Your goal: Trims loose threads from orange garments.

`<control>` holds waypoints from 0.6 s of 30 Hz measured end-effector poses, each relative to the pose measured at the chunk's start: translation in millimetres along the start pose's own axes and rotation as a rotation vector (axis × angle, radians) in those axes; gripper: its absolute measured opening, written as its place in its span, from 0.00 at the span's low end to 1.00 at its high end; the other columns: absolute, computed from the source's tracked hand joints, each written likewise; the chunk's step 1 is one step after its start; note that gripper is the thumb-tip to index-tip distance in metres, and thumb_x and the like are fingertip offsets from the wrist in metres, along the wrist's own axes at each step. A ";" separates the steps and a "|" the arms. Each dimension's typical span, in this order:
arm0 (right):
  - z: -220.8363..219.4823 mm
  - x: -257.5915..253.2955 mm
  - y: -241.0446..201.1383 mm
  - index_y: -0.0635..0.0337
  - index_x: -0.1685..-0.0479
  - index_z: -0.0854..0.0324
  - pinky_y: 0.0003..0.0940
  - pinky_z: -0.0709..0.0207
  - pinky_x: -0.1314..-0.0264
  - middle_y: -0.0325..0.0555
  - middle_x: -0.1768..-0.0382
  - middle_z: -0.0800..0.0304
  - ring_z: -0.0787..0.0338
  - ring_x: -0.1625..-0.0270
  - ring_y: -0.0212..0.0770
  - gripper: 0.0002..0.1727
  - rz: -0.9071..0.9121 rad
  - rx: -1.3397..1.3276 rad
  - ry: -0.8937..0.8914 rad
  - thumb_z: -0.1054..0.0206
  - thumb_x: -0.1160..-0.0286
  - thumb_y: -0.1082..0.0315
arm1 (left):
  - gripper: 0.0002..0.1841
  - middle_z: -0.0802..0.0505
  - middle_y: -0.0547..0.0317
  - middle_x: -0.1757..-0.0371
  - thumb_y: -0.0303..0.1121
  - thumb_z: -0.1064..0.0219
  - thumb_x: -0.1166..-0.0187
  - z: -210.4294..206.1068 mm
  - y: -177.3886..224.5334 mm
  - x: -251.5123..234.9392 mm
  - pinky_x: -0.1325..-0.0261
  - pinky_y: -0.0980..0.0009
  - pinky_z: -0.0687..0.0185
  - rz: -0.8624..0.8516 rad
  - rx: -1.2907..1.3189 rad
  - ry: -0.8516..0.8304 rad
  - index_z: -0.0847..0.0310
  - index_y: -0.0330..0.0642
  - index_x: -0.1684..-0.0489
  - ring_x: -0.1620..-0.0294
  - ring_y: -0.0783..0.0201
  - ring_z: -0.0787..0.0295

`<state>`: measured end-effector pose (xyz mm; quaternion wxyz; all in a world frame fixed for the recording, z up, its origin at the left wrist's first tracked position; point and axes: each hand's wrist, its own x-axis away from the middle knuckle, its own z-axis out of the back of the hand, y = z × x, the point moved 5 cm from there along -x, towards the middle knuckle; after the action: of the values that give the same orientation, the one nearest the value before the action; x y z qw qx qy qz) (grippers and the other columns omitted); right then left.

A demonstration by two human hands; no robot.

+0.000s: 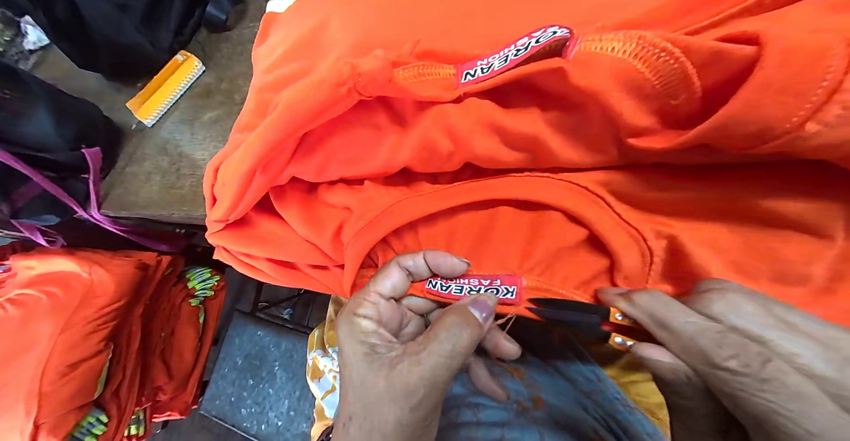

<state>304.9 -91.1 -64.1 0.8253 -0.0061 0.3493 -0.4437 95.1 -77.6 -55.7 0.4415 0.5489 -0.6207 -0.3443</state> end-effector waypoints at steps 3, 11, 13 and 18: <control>-3.4 -0.2 -3.0 0.60 0.42 0.18 0.38 0.38 0.73 0.49 0.73 0.25 0.27 0.73 0.45 0.19 0.021 0.005 0.026 0.48 0.08 0.57 | 0.13 0.06 0.40 0.69 0.19 0.30 0.25 0.1 0.0 0.3 0.75 0.72 0.09 0.003 0.009 -0.002 0.18 0.34 0.44 0.76 0.61 0.06; -1.4 -0.4 -3.8 0.60 0.43 0.17 0.38 0.37 0.72 0.49 0.73 0.24 0.26 0.73 0.45 0.20 -0.013 -0.010 0.013 0.50 0.07 0.56 | 0.17 0.06 0.38 0.68 0.15 0.28 0.29 0.6 0.0 1.1 0.77 0.72 0.10 0.017 -0.001 -0.004 0.19 0.34 0.43 0.77 0.60 0.06; -2.1 -0.2 -4.4 0.60 0.43 0.17 0.37 0.37 0.72 0.48 0.73 0.24 0.26 0.73 0.45 0.19 -0.014 -0.008 0.021 0.49 0.07 0.56 | 0.17 0.06 0.39 0.69 0.15 0.28 0.30 0.0 0.0 1.0 0.78 0.72 0.11 0.021 -0.012 0.008 0.19 0.34 0.44 0.78 0.61 0.07; -4.6 -1.1 -6.1 0.60 0.43 0.17 0.37 0.37 0.73 0.48 0.73 0.24 0.26 0.73 0.44 0.19 -0.004 -0.002 0.050 0.48 0.08 0.56 | 0.19 0.06 0.38 0.67 0.13 0.27 0.32 -0.2 0.2 1.1 0.76 0.71 0.09 0.030 -0.013 0.006 0.19 0.34 0.43 0.77 0.59 0.06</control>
<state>297.4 -92.6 -65.1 0.8155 0.0036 0.3704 -0.4447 95.2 -78.7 -55.2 0.4520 0.5379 -0.6251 -0.3401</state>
